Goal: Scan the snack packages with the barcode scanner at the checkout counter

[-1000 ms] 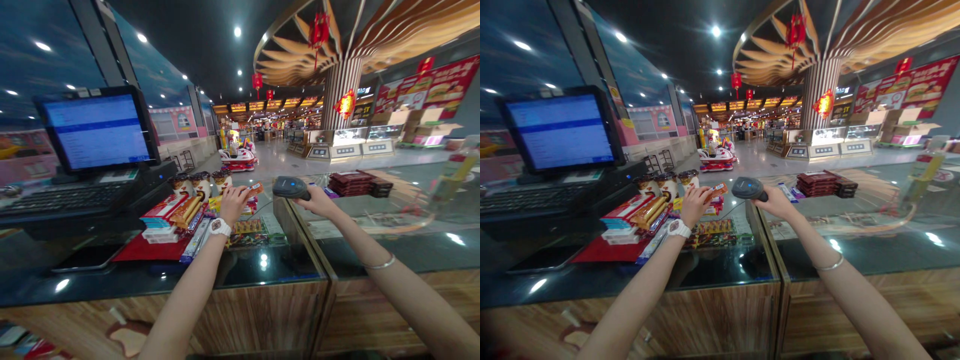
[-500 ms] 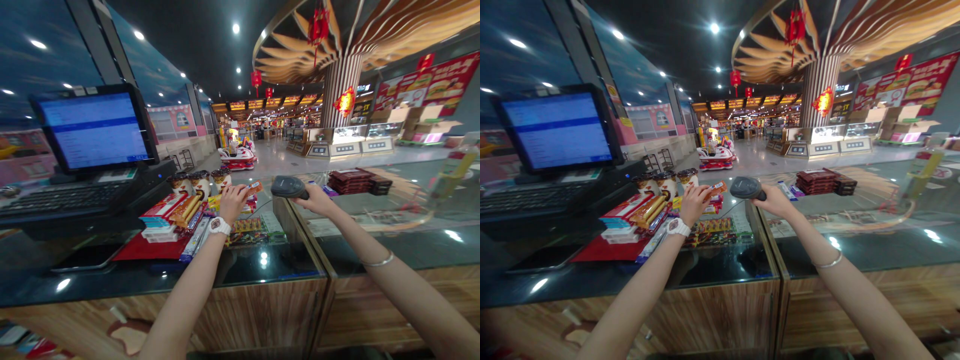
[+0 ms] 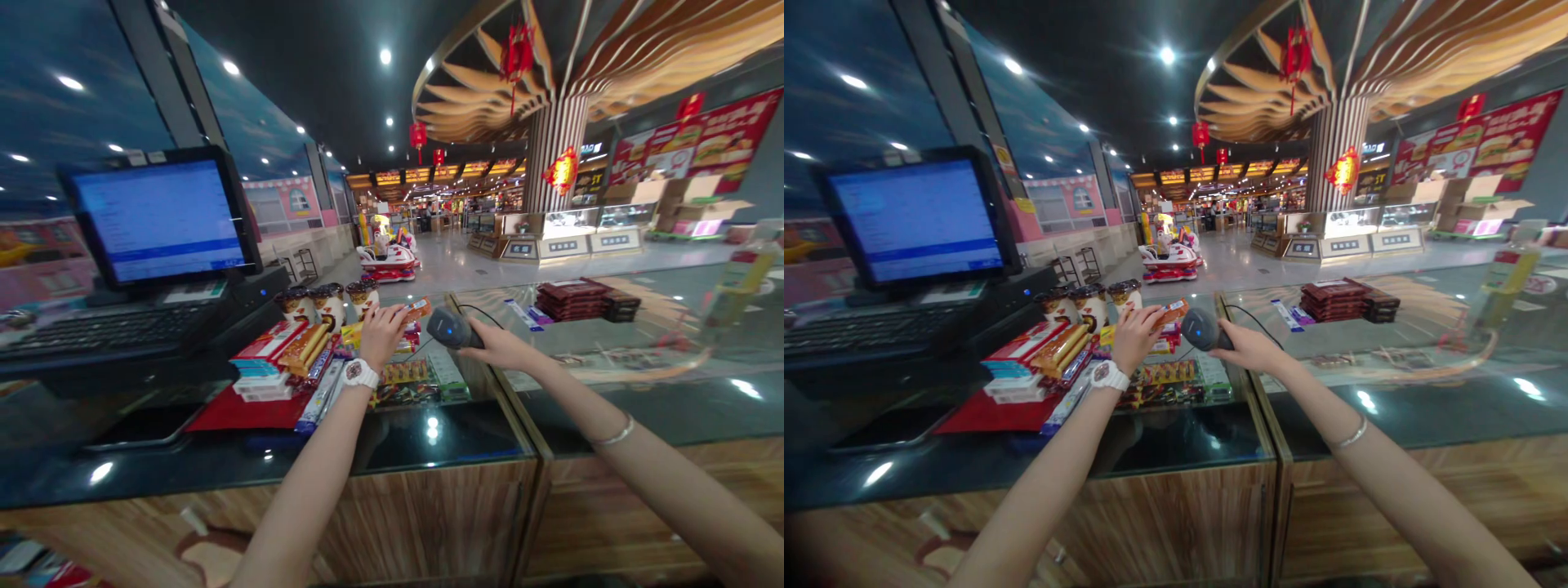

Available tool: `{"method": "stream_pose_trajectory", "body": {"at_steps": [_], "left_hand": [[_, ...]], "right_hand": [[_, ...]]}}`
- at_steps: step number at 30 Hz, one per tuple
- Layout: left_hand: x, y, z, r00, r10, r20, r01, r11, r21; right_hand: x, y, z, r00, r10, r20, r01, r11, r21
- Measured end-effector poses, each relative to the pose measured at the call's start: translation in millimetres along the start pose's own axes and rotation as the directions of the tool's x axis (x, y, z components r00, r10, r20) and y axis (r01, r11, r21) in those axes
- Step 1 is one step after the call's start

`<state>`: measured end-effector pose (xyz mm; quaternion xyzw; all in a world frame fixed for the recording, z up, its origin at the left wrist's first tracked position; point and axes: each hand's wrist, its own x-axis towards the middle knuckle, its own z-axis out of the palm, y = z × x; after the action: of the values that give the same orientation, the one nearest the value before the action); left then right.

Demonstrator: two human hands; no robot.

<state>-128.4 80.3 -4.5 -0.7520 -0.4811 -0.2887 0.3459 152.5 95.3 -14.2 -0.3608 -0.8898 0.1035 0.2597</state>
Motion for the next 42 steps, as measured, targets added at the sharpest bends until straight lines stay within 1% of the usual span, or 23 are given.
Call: {"method": "stream_pose_trajectory", "body": {"at_steps": [2,5,9,12,17,20,24,26,27,29,30,32,34,37,42], "left_hand": [[0,0,-1.2,1.000,-0.001,0.002,0.001,1.000,-0.002],[0,1,-2.6,1.000,-0.006,-0.002,0.006,1.000,-0.008],[1,3,-3.5,1.000,-0.004,-0.012,0.004,1.000,-0.020],[1,3,-3.5,1.000,0.012,-0.005,-0.012,0.999,-0.030],[0,2,-3.1,0.999,0.031,-0.012,-0.031,0.999,-0.038],[0,2,-3.6,0.999,0.037,-0.012,-0.037,0.998,-0.044],[1,5,-5.8,0.999,0.043,0.015,-0.042,0.998,-0.053],[2,6,-7.3,0.999,0.049,0.024,-0.048,0.997,-0.059],[3,8,-8.0,0.998,0.054,0.023,-0.052,0.997,-0.064],[3,10,-9.5,0.997,0.072,0.013,-0.071,0.994,-0.079],[4,11,-10.2,0.996,0.085,0.004,-0.084,0.993,-0.086],[5,15,-11.9,0.993,0.113,-0.012,-0.114,0.989,-0.098],[7,19,-13.9,0.990,0.140,-0.019,-0.142,0.984,-0.111],[9,27,-17.7,0.984,0.174,-0.024,-0.176,0.976,-0.129],[12,38,-23.0,0.973,0.232,-0.019,-0.232,0.962,-0.147]], "right_hand": [[-1,-3,6,0.998,-0.018,0.057,0.017,1.000,0.018],[-1,-2,15,0.995,-0.050,0.083,0.047,0.998,0.042],[1,4,26,0.975,-0.197,0.105,0.186,0.977,0.109],[1,5,33,0.957,-0.261,0.127,0.247,0.962,0.117],[-2,-1,36,0.942,-0.288,0.174,0.277,0.957,0.083],[-2,-3,35,0.941,-0.294,0.167,0.286,0.956,0.070],[1,-2,35,0.949,-0.278,0.147,0.270,0.960,0.073],[2,-2,34,0.957,-0.273,0.099,0.266,0.961,0.074],[3,-2,33,0.961,-0.270,0.055,0.267,0.962,0.064],[4,-3,28,0.960,-0.273,-0.068,0.275,0.961,0.023],[5,-3,25,0.950,-0.279,-0.144,0.281,0.960,-0.004],[6,-4,20,0.911,-0.292,-0.290,0.287,0.956,-0.061],[6,-6,16,0.870,-0.304,-0.387,0.284,0.952,-0.110],[6,-8,16,0.839,-0.326,-0.436,0.284,0.945,-0.161],[7,-9,21,0.831,-0.363,-0.421,0.292,0.930,-0.225]]}}
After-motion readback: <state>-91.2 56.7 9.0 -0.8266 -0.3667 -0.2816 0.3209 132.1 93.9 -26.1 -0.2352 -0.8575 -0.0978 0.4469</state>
